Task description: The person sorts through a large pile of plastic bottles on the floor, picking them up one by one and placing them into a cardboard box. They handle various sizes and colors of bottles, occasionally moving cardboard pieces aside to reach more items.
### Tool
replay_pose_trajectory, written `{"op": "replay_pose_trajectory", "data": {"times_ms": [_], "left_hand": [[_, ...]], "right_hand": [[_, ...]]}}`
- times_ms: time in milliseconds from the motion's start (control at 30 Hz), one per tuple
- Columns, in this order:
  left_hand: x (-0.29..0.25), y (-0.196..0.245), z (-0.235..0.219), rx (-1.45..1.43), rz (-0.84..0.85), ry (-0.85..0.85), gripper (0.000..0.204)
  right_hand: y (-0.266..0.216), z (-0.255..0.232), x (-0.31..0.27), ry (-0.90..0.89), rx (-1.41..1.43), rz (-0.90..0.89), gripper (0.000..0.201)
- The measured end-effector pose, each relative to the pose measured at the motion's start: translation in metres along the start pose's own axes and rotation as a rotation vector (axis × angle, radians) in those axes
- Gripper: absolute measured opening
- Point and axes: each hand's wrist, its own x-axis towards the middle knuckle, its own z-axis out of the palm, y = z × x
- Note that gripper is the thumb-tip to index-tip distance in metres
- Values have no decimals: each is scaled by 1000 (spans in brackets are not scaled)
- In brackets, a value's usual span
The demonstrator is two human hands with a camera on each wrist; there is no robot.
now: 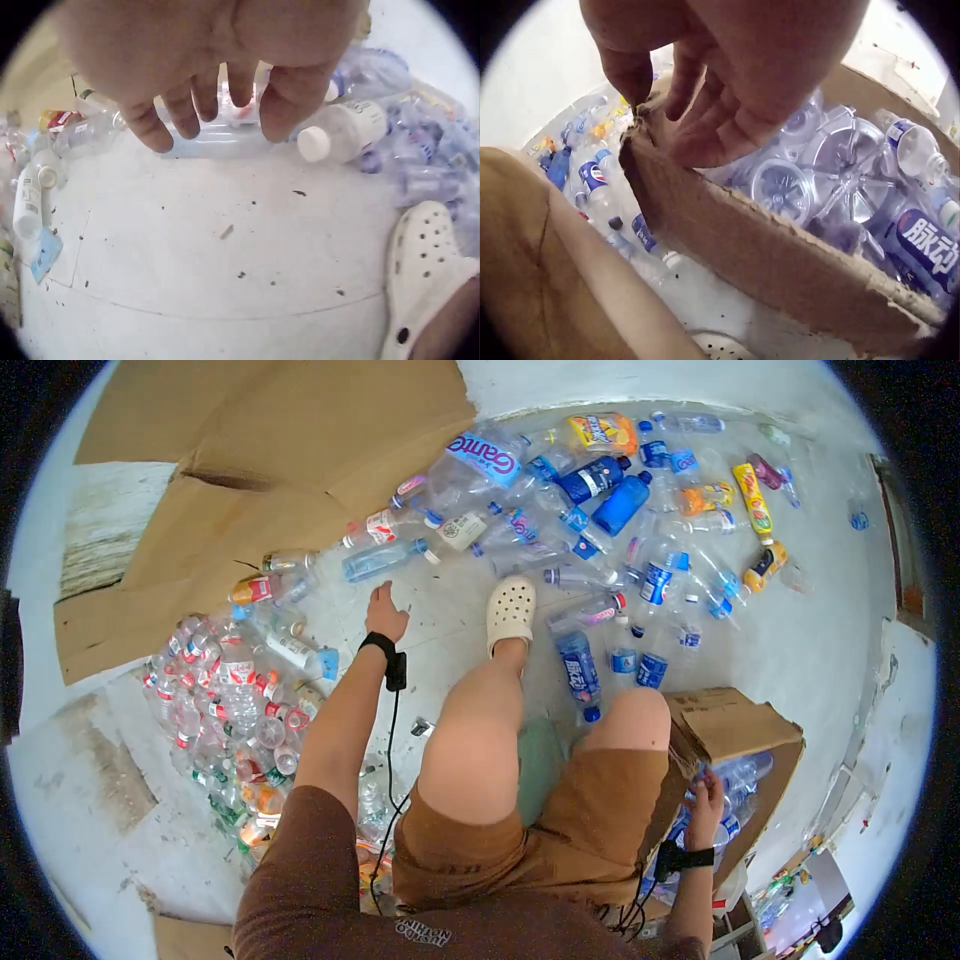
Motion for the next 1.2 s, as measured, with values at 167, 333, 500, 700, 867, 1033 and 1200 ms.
{"op": "replay_pose_trajectory", "data": {"times_ms": [167,333,500,700,867,1033,1200], "left_hand": [[55,-2,7,266,19,82,71],[73,-2,21,479,109,207,74],[36,2,15,548,-109,-25,64],[-50,-58,47,353,-457,-397,73],[-138,-99,43,40,-343,-341,80],[-179,-57,-56,-136,28,76,72],[-264,68,-199,-181,509,376,70]], "right_hand": [[11,4,6,-12,-118,121,31],[6,9,-1,51,-115,164,29],[1,16,-3,54,-122,151,21],[5,14,-6,33,-110,82,20],[7,11,-14,8,-5,-28,28],[-9,15,-15,-37,66,-143,33],[-89,27,-100,-371,285,-388,35]]}}
